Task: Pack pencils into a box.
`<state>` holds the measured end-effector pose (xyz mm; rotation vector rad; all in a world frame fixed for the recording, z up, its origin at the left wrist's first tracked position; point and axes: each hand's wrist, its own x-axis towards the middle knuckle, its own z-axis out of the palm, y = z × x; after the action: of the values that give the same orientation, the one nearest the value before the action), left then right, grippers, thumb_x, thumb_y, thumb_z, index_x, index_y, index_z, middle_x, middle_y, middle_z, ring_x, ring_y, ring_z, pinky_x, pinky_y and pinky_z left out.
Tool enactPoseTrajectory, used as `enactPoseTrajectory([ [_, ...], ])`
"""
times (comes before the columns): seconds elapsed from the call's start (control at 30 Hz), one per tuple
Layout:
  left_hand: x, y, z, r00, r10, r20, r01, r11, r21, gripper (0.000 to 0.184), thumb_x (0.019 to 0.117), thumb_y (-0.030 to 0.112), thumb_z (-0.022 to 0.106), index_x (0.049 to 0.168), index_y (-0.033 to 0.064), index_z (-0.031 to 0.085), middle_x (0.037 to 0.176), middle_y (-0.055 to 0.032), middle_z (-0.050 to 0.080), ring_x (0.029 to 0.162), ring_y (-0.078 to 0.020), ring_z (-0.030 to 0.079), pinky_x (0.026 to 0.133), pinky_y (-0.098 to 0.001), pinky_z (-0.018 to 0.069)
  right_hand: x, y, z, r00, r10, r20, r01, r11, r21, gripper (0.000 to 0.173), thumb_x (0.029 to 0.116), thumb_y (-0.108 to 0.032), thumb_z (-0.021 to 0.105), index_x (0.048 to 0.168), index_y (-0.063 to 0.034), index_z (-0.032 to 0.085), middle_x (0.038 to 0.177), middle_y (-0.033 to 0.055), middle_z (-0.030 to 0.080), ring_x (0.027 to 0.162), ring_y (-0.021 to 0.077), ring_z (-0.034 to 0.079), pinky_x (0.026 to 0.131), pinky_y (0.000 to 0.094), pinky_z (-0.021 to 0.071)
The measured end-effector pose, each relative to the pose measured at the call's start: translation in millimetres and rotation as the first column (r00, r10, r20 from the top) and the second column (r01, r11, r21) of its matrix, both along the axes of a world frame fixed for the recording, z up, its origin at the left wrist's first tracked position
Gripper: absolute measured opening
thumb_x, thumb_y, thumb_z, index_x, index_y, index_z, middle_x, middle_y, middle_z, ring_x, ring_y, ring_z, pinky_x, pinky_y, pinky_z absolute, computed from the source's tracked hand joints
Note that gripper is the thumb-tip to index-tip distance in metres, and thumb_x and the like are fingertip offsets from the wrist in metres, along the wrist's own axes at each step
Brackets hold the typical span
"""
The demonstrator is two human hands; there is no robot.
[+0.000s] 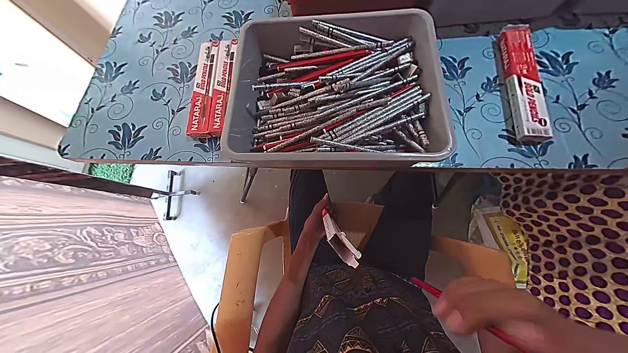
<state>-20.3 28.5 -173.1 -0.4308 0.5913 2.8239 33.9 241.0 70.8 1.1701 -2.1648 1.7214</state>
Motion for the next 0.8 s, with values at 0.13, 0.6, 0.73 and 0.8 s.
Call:
enactPoseTrajectory([
  [0.13, -1.6, 0.7, 0.0, 1.0, 0.016, 0.021, -0.016, 1.0, -0.001, 0.037, 0.1084, 0.026, 0.042, 0.081, 0.0167, 0.065, 0.068, 0.0055, 0.064, 0.062, -0.0022, 0.063, 0.062, -0.0173, 0.055, 2.0, 0.0, 6.7, 0.998, -0.06, 0.034, 0.053, 0.983, 0.177, 0.028, 0.1114, -0.023, 0.042, 0.13, -0.0107, 0.059, 0.087, 0.0057, 0.05, 0.071, 0.0062, 0.052, 0.064, 0.0117, 0.0428],
  [0.6, -4.5, 2.7, -12.3, 0.999, 0.043, -0.004, -0.043, 0.996, -0.082, 0.032, 0.1062, 0.028, 0.044, 0.083, 0.02, 0.065, 0.071, 0.0068, 0.066, 0.067, -0.0035, 0.065, 0.067, -0.0208, 0.0559, 11.1, -12.8, 10.0, 0.92, -0.11, -0.376, 0.371, 0.554, 0.745, 0.029, 0.093, -0.003, 0.053, 0.109, -0.0084, 0.076, 0.093, 0.017, 0.066, 0.063, 0.0249, 0.06, 0.047, 0.0301, 0.0423],
  [0.73, -5.9, 5.7, -4.8, 0.997, 0.072, 0.007, -0.07, 0.982, -0.174, 0.04, 0.1087, 0.023, 0.036, 0.079, 0.0172, 0.062, 0.069, 0.0057, 0.065, 0.065, -0.0041, 0.065, 0.067, -0.0223, 0.0569, 4.3, -20.9, 8.6, 0.863, -0.1, -0.494, 0.466, 0.531, 0.707, 0.023, 0.0939, 0.0, 0.05, 0.094, -0.0034, 0.073, 0.085, 0.0143, 0.068, 0.059, 0.0246, 0.062, 0.045, 0.0307, 0.0421],
  [0.8, -6.6, 6.2, -8.4, 0.996, 0.088, -0.032, -0.093, 0.977, -0.191, 0.04, 0.1069, 0.022, 0.039, 0.075, 0.0181, 0.063, 0.066, 0.0067, 0.064, 0.062, -0.004, 0.063, 0.065, -0.0228, 0.0567, -2.2, -27.1, 6.3, 0.852, -0.096, -0.515, 0.482, 0.527, 0.7, 0.021, 0.0901, 0.003, 0.052, 0.09, -0.0016, 0.073, 0.083, 0.0146, 0.068, 0.056, 0.0246, 0.061, 0.043, 0.0306, 0.0419],
])
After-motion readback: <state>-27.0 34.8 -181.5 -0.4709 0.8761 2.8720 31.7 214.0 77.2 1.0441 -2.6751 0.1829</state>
